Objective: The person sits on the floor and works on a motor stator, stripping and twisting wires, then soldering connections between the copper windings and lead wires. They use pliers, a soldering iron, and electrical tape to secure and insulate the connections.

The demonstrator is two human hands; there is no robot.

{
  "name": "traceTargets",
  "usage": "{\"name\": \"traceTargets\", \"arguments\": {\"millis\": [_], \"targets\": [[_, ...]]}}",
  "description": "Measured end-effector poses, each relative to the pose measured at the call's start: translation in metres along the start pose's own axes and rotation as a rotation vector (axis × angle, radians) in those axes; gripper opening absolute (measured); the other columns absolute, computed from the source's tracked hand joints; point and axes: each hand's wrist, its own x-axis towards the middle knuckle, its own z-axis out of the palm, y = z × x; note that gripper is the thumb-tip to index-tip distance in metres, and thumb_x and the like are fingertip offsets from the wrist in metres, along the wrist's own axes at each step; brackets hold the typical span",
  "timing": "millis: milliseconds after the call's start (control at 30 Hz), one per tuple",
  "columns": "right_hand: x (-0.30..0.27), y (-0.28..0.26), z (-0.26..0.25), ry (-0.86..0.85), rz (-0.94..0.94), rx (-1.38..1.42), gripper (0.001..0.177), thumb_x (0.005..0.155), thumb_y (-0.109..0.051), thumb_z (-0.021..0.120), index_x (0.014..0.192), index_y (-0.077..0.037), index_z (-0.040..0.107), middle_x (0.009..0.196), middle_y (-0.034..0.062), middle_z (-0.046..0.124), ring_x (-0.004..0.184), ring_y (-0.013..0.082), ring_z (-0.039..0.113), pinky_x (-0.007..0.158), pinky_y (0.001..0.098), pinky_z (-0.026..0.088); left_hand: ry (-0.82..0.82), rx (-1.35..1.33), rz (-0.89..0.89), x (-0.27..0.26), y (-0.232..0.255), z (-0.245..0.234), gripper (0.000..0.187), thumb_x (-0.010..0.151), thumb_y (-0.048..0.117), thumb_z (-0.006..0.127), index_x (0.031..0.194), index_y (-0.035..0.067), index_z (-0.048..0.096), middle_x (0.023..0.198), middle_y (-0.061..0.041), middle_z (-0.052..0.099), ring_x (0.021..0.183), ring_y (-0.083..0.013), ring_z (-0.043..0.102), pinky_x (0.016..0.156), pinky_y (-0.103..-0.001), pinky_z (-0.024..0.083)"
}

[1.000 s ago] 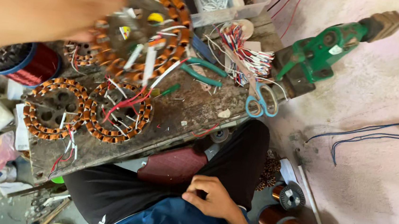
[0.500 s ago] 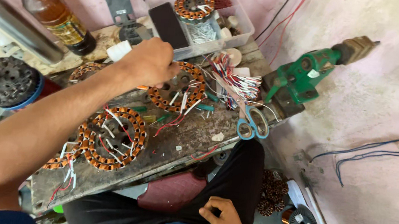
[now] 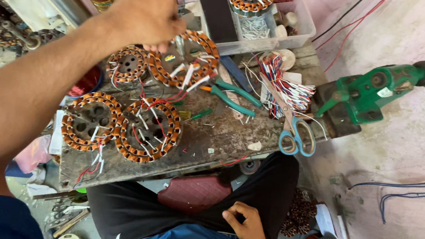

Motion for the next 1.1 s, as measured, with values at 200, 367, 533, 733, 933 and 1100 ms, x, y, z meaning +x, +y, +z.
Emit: {"name": "traceTargets", "arguments": {"millis": [200,367,533,733,933,1100], "targets": [[0.002,-0.001,0.004,0.002,-0.052,-0.019,0.017,0.082,-0.009,0.078,0.072,0.001,0.069,0.064,0.0056,0.065,0.059,0.0152,0.062,0.058,0.0303,0.047,0.107,0.01,-0.093,0.02,-0.054,-0.004,0.04,0.105,0.022,0.055,0.081,-0.007,0.068,0.069,-0.011,0.073,0.054,-0.0175,0.07,0.055,-0.034,0.06],[-0.001,0.003,0.004,0.018,-0.071,-0.03,0.016,0.082,-0.009,0.078,0.072,0.001,0.069,0.065,0.0053,0.066,0.06,0.0145,0.064,0.058,0.0298,0.048,0.139,-0.042,-0.123,0.043,-0.091,0.006,0.038,0.104,0.017,0.055,0.079,-0.009,0.067,0.072,-0.012,0.073,0.056,-0.0186,0.07,0.057,-0.034,0.059],[0.003,0.007,0.003,0.034,-0.033,-0.028,0.016,0.082,-0.008,0.079,0.072,0.001,0.069,0.064,0.0054,0.066,0.06,0.0149,0.062,0.058,0.0297,0.047,0.154,-0.077,-0.206,0.049,-0.11,0.011,0.038,0.1,0.014,0.059,0.073,-0.009,0.069,0.072,-0.011,0.075,0.056,-0.0176,0.072,0.059,-0.031,0.061],[0.003,0.005,0.002,0.042,-0.023,-0.034,0.017,0.082,-0.009,0.079,0.072,0.0,0.069,0.066,0.0046,0.067,0.06,0.0142,0.062,0.059,0.029,0.047,0.159,-0.056,-0.181,0.053,-0.136,0.027,0.04,0.104,0.018,0.058,0.075,-0.007,0.068,0.073,-0.011,0.074,0.056,-0.0183,0.071,0.056,-0.032,0.06],[0.006,0.003,0.008,0.019,-0.002,-0.029,0.015,0.083,-0.009,0.077,0.074,0.001,0.07,0.065,0.0051,0.064,0.061,0.0131,0.059,0.059,0.0286,0.047,0.115,-0.021,-0.143,0.053,-0.17,0.054,0.04,0.106,0.027,0.057,0.085,-0.003,0.071,0.073,-0.012,0.073,0.056,-0.022,0.07,0.056,-0.038,0.059],[0.003,0.0,0.009,0.007,0.004,-0.095,0.014,0.083,-0.01,0.076,0.075,0.0,0.07,0.065,0.0051,0.065,0.06,0.0131,0.059,0.059,0.0284,0.047,0.215,0.166,-0.063,0.028,-0.155,0.073,0.03,0.105,0.028,0.064,0.093,0.002,0.074,0.075,-0.013,0.072,0.059,-0.0272,0.069,0.054,-0.041,0.056]]}}
